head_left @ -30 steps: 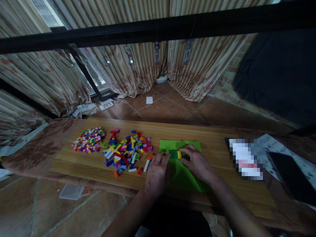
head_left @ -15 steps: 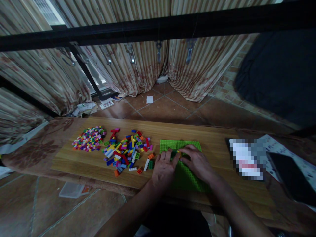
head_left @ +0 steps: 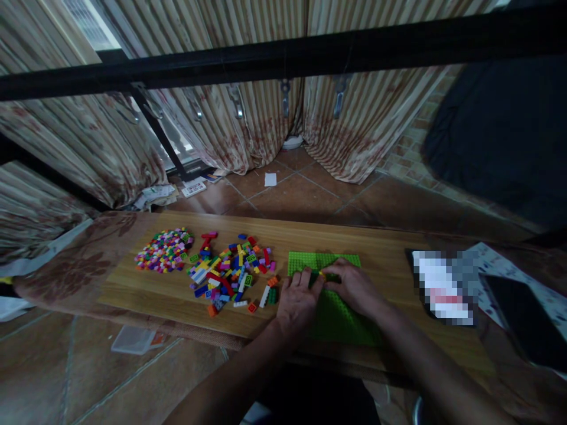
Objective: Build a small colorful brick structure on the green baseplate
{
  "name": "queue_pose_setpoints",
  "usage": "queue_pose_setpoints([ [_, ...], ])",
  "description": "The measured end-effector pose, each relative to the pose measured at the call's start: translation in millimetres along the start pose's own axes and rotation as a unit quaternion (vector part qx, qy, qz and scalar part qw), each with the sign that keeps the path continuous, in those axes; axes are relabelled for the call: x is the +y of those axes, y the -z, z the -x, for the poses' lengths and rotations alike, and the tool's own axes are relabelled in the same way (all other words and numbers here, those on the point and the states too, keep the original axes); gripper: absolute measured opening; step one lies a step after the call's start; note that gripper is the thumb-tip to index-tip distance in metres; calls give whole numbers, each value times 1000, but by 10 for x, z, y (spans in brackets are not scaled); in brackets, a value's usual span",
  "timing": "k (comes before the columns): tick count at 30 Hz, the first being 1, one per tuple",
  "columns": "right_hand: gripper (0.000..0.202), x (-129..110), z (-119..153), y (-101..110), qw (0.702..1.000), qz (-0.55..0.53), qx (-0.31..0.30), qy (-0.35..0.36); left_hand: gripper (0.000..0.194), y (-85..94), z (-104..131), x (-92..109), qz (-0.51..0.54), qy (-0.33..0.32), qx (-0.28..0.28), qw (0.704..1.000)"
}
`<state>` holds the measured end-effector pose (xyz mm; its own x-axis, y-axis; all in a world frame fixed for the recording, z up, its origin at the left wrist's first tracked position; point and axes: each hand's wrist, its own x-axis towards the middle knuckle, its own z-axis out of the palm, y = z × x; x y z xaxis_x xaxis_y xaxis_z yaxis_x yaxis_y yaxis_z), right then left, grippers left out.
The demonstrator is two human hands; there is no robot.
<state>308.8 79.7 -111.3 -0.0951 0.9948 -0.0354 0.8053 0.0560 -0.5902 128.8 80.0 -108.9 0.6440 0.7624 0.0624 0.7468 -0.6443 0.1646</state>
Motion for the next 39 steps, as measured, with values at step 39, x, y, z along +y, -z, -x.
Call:
queue_pose_setpoints([
  [39, 27, -90, -104, 66, 984, -5, 175, 10, 50, 341, 429, -178, 123, 85, 92, 984],
])
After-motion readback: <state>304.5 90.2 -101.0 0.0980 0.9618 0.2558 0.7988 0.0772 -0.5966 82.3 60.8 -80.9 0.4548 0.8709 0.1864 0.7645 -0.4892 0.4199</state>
